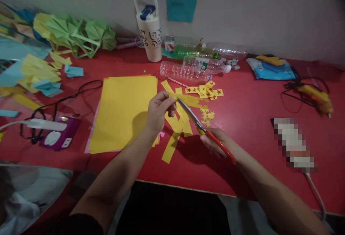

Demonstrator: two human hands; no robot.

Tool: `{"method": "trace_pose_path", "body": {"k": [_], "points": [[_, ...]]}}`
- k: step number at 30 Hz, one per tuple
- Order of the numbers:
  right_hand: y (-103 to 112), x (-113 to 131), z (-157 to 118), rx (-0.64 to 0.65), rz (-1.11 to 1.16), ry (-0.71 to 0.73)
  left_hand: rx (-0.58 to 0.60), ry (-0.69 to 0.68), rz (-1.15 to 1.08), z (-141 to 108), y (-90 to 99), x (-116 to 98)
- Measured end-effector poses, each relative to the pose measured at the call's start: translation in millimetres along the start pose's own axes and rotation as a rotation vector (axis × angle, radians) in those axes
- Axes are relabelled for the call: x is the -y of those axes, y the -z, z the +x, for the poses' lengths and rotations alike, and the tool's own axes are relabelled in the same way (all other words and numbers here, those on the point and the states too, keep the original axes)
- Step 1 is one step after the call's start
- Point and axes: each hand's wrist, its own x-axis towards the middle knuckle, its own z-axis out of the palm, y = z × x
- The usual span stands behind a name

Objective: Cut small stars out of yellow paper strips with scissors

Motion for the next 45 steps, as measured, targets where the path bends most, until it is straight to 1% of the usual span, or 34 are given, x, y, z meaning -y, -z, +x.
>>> {"method": "trace_pose_path", "body": {"k": [5,8,14,18,22,34,40,45], "points": [[0.8,3.8,-0.3,0.003,-0.008,-0.018,-0.001,-0.013,0.014,1.4,1.8,-1.5],[1.9,5.1,-1.3,0.024,0.012,-0.005,0.003,-0.01,0.037,1.8,2.4,-2.0],[4.2,1.8,-2.6,0.051,-0.004,0.039,0.019,0.022,0.067,1.4,1.6,-2.9],[5.0,-0.5,-1.6,0.068,-0.012,0.027,0.023,0.033,0.067,1.1,2.4,-3.5],[4.0,0.5,-1.6,0.056,-0.007,-0.009,0.019,0.05,0.069,1.0,3.4,-3.5],[4.2,-0.2,-0.9,0.041,-0.017,-0.02,0.011,0.064,0.07,1.1,2.8,-4.2],[4.3,-4.7,1.4,0.044,0.002,0.004,0.013,0.054,0.07,1.8,2.9,-2.6],[4.2,-0.1,0.2,0.028,-0.009,0.007,0.008,0.057,0.072,2.0,3.5,-2.5]]}}
